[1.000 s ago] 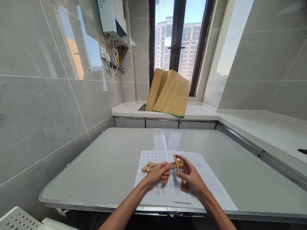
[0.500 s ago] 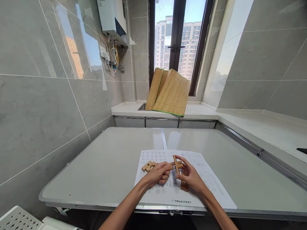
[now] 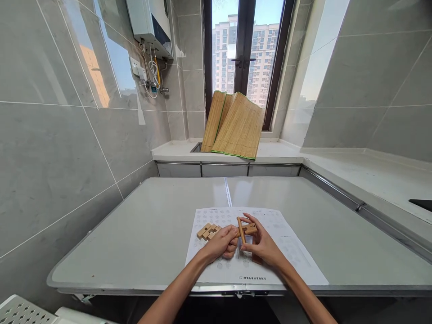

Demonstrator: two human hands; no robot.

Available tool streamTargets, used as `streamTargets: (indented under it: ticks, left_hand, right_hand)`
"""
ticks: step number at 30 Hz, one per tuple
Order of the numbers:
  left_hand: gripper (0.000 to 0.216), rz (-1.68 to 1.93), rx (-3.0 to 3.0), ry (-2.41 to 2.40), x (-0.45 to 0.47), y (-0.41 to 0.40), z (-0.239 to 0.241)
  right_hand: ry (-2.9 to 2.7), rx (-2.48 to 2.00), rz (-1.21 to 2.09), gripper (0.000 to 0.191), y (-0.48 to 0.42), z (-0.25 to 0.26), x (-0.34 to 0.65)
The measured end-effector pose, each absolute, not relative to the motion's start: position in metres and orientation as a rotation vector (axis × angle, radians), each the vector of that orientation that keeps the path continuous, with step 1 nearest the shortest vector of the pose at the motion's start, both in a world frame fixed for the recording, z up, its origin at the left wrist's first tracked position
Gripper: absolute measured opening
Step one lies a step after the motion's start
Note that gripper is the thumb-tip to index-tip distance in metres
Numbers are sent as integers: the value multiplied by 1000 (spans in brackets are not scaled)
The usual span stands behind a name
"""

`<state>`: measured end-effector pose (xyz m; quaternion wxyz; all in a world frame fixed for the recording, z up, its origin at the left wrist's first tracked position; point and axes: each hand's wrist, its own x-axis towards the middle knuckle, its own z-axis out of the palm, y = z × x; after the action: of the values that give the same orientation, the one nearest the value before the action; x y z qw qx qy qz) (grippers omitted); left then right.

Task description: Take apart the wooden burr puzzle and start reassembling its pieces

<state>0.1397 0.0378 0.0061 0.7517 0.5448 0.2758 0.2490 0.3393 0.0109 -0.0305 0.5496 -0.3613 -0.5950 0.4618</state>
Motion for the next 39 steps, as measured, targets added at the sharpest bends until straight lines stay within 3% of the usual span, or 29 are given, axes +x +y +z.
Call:
streamTargets:
  ticks: [39]
  left_hand:
    - [44, 428, 1144, 531, 135, 36, 21]
  right_hand:
    - [-1385, -751, 1231, 91, 9, -23, 338]
